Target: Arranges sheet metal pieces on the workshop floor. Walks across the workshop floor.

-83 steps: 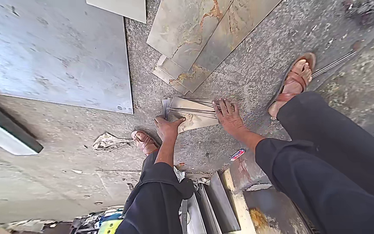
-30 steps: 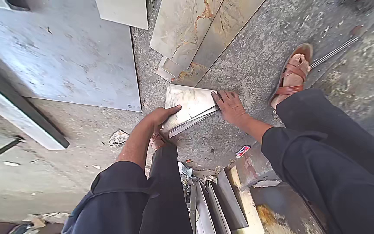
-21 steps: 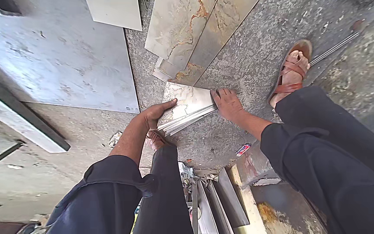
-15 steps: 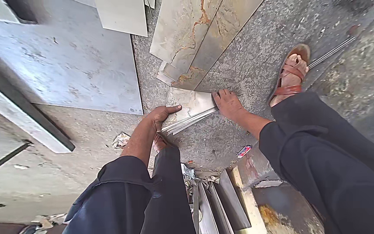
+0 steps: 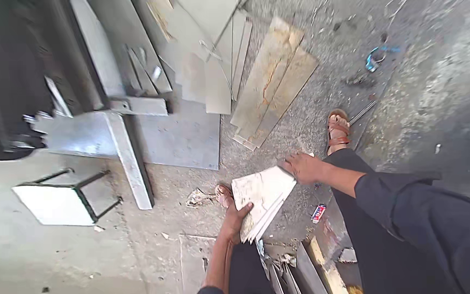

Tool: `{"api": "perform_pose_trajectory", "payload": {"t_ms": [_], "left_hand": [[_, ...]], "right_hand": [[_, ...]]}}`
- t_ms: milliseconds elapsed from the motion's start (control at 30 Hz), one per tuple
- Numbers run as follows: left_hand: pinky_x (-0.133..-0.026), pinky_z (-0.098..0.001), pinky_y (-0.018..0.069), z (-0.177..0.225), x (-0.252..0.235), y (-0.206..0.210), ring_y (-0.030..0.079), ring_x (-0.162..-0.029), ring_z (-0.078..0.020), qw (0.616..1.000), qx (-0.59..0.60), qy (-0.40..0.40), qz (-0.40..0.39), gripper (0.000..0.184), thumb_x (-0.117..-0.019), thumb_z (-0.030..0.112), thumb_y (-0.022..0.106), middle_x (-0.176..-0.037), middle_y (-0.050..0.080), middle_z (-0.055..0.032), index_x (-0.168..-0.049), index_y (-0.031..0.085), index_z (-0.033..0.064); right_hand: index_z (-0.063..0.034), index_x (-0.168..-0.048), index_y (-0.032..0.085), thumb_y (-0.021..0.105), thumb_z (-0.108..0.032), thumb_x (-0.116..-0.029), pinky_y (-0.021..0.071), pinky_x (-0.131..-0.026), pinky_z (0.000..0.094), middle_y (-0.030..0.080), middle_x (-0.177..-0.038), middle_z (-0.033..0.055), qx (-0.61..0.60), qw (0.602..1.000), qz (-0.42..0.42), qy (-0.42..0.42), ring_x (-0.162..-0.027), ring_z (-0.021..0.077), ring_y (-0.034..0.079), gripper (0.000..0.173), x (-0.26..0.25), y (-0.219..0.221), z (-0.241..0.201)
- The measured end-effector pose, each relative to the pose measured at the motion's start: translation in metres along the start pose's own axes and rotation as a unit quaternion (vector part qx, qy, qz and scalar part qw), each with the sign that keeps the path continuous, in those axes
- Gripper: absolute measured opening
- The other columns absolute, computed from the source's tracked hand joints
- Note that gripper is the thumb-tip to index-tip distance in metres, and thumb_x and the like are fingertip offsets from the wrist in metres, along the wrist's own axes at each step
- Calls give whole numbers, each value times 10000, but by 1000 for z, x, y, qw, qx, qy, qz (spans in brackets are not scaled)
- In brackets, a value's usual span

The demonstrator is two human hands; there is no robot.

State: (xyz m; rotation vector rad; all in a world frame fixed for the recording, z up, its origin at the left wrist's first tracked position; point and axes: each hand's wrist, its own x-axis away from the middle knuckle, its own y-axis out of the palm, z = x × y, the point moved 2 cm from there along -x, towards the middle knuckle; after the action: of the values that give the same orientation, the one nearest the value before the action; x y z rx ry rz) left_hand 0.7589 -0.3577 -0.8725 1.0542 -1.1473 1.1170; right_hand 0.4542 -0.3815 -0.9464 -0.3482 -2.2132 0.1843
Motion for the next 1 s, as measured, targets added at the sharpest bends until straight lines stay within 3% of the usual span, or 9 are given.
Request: {"api": "perform_pose_trajectory", "payload": {"t_ms": [67,200,267,367,467,600,767,900,1000], "left_hand": [[-791,-424,655,10,54,-13,757,-895,-262,999,-30,27,-31,610,-883,111,743,-1062,733,-183,-1395,443,-28],[-881,-431,626,42,144,-19,734,-986,-266,991,-62,63,-97,655,-821,69,815,-1124,719,-190,-1368,470,-33],[-863,-397,629,65,182,0,735,-971,-230,991,-83,73,-72,668,-856,180,794,-1120,719,-167,-1395,455,-22],[-837,-378,625,94,229,41,731,-941,-200,989,-111,94,-23,558,-1004,307,649,-1097,718,-156,-1413,460,-21],[-832,-402,620,118,256,99,729,-924,-212,981,-161,110,20,518,-1042,360,601,-1073,722,-166,-1372,517,-31],[-808,-419,615,144,308,185,723,-867,-216,965,-233,107,58,507,-975,397,706,-980,725,-158,-1201,618,-47],[-903,-439,586,207,375,321,715,-964,-222,918,-379,110,28,657,-902,492,757,-1067,720,-157,-1285,607,-21],[-864,-384,607,254,412,425,722,-923,-190,926,-356,114,-53,572,-921,384,768,-1050,718,-135,-1272,577,-25],[-841,-375,611,276,436,496,720,-901,-177,928,-331,156,-71,538,-960,410,719,-1028,720,-119,-1266,590,-14]], "right_hand": [[-140,-1639,269,788,-231,-838,453,-1010,667,550,-1352,329,12,999,34,-34,-1224,519,564,959,54,-21,-42],[-45,-1545,410,679,-74,-884,529,-909,575,641,-1156,257,67,980,183,-45,-1083,442,643,715,172,-48,-125],[-17,-1501,452,624,-45,-922,521,-914,558,634,-1192,259,48,979,197,-14,-1110,436,638,604,221,-64,-155],[21,-1494,449,562,-62,-977,498,-971,567,614,-1278,294,-2,984,175,19,-1171,456,623,535,279,-84,-174],[-18,-1564,373,601,-70,-970,479,-1000,554,609,-1284,284,-16,987,158,22,-1184,445,612,639,340,-112,-159],[-79,-1639,235,603,-34,-959,492,-978,571,592,-1301,289,-43,985,166,15,-1184,451,613,775,435,-128,-130],[-37,-1557,394,777,-91,-821,538,-891,565,639,-1194,270,-71,955,284,33,-1085,444,657,832,558,-135,-76],[0,-1532,437,684,15,-881,551,-958,553,640,-1242,301,-64,923,370,80,-1133,465,659,697,656,-166,-45],[-4,-1504,480,767,-6,-817,579,-911,532,666,-1223,275,-27,895,430,114,-1088,439,690,744,725,-188,-29]]}}
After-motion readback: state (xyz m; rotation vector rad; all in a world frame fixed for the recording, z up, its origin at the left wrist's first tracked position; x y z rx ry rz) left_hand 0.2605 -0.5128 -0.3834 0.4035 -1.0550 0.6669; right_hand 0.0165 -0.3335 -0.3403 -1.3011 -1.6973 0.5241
